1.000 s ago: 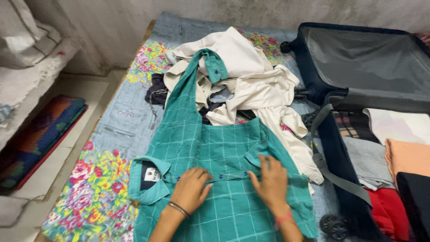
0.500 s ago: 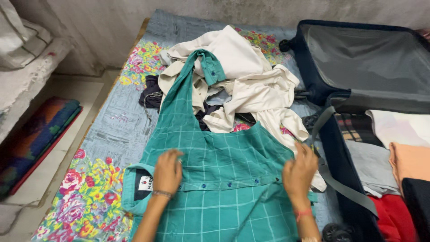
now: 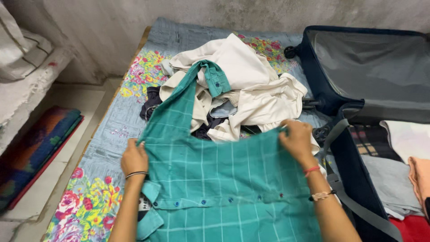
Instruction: The person folds a shirt and other pieces of clothing by hand on a bed and places them into a suitcase.
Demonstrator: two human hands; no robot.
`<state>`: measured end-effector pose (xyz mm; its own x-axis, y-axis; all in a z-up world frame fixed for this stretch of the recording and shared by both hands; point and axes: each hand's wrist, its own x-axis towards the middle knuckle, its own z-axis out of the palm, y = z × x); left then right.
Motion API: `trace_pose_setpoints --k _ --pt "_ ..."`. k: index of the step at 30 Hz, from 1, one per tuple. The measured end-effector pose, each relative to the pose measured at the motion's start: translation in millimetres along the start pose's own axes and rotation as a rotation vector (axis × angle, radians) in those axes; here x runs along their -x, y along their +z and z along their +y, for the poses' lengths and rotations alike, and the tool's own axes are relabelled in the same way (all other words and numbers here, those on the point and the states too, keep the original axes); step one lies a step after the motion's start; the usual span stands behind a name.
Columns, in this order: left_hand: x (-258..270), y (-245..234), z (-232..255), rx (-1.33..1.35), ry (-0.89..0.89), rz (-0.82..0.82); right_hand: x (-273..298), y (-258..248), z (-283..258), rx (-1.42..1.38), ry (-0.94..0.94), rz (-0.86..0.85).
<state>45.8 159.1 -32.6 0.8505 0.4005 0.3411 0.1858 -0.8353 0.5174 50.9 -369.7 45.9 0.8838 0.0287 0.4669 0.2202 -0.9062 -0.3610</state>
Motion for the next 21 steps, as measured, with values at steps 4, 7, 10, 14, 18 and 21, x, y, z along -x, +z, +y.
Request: trace_pose_setpoints --k 4,7,10,14,18,21 --pt "-6 2 -3 -0.078 -0.041 0.007 -17 5 16 0.009 0.077 0.118" --pt "-8 5 5 -0.173 -0.077 -0.095 -16 12 10 0.087 -0.042 0.052" --pt "-6 -14 29 -0.219 0.055 -0.017 -4 -1 3 0.044 -0.182 0.192" --pt "45 -54 84 -0.128 0.454 0.157 51 -40 6 -0.146 0.076 0.173" --pt "131 -50 147 0.264 0.731 -0.185 111 -61 8 -0.058 0.302 0.151" --pt "206 -32 182 0.303 0.841 -0.376 139 -65 13 0.064 0.447 0.074"
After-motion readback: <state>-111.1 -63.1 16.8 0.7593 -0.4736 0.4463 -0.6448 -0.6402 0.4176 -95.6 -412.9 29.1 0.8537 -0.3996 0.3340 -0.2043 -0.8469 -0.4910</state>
